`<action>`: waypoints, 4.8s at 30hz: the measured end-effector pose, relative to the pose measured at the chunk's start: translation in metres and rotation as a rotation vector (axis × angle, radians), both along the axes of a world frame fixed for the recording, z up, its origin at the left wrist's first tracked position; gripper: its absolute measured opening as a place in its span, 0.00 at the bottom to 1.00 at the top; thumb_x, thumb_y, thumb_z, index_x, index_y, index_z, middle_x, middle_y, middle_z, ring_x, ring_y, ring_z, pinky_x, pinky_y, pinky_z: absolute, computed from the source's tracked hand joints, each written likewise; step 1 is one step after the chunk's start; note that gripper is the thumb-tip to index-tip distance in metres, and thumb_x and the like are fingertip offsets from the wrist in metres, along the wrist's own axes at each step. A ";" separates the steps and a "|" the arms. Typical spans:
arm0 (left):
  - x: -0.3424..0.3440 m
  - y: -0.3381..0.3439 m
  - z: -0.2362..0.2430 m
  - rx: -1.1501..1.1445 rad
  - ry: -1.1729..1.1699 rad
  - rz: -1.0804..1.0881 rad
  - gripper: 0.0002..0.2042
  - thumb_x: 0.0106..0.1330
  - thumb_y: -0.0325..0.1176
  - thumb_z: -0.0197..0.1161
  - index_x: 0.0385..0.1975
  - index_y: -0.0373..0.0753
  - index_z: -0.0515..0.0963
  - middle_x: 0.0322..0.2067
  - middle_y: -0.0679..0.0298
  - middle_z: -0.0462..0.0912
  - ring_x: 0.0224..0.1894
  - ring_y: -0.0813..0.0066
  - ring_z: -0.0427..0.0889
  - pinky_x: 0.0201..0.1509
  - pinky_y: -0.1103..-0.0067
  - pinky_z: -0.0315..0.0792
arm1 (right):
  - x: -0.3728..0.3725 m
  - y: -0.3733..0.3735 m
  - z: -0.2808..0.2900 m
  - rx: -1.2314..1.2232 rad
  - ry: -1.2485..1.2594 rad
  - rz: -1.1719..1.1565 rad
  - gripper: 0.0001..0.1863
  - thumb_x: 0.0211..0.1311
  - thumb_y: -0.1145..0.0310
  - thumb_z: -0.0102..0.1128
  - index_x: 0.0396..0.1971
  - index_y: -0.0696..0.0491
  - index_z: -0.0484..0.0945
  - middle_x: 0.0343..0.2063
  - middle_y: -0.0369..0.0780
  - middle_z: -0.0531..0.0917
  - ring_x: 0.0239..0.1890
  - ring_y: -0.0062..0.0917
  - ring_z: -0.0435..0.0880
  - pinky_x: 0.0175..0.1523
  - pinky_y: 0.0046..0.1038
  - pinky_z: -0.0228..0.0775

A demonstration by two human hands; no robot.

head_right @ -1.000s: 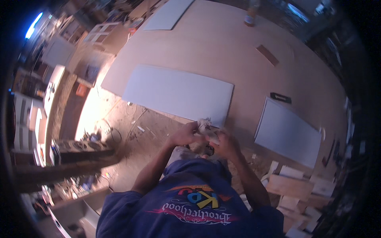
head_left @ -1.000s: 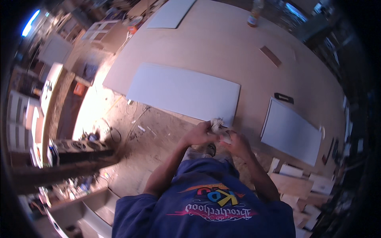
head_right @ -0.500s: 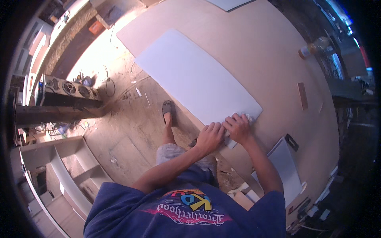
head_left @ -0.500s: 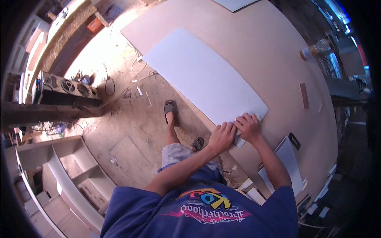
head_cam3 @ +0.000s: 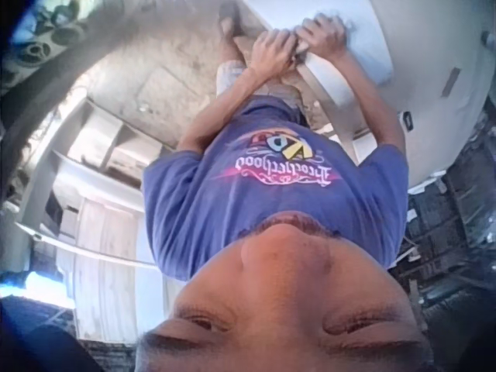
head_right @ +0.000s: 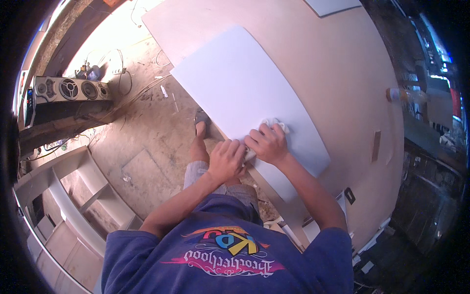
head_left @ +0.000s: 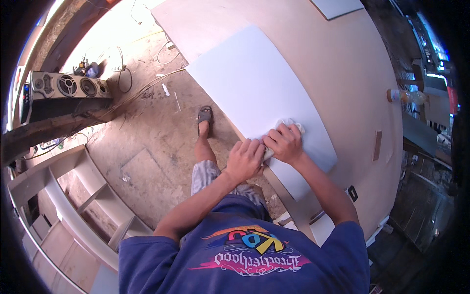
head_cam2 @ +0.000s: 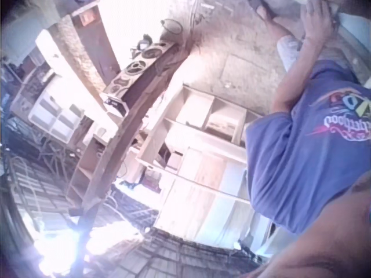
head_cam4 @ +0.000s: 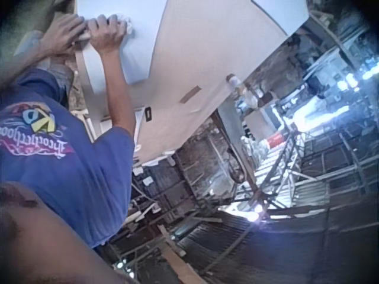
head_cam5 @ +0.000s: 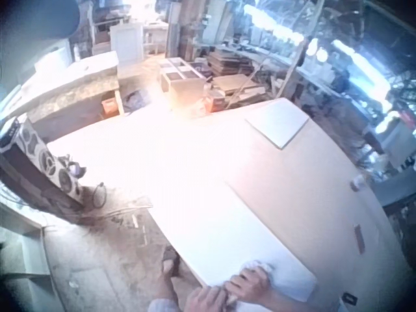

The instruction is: The person wipes a white rectangular panel with a cloth, then uses a utility knife to trim the edges. They repeat this process on multiple panels, flipping them over to work on different sides.

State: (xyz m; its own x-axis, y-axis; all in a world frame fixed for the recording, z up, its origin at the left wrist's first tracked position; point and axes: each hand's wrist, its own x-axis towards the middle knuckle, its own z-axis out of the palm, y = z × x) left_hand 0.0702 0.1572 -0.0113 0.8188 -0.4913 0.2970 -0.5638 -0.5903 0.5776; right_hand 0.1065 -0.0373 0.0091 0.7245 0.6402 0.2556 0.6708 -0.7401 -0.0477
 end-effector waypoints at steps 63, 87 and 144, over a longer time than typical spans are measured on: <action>-0.217 -0.177 0.047 0.224 0.061 -0.346 0.17 0.50 0.31 0.65 0.41 0.34 0.75 0.41 0.57 0.76 0.46 0.60 0.79 0.40 0.70 0.82 | -0.316 -0.156 0.014 0.059 0.057 -0.586 0.07 0.47 0.71 0.65 0.30 0.48 0.81 0.32 0.34 0.77 0.44 0.30 0.76 0.45 0.38 0.63; -0.005 -0.180 -0.005 0.167 -0.126 -0.306 0.10 0.48 0.34 0.61 0.28 0.37 0.73 0.27 0.60 0.71 0.30 0.65 0.75 0.30 0.73 0.72 | -0.066 -0.170 -0.006 0.019 -0.050 -0.296 0.03 0.51 0.64 0.60 0.21 0.43 0.76 0.24 0.27 0.72 0.32 0.23 0.76 0.39 0.31 0.63; -0.105 -0.167 0.007 0.080 0.010 -0.806 0.11 0.40 0.26 0.61 0.26 0.40 0.75 0.28 0.58 0.77 0.31 0.54 0.79 0.32 0.63 0.75 | -0.278 -0.079 -0.013 0.155 0.104 -1.208 0.05 0.56 0.65 0.59 0.33 0.46 0.78 0.37 0.34 0.79 0.45 0.32 0.78 0.48 0.42 0.65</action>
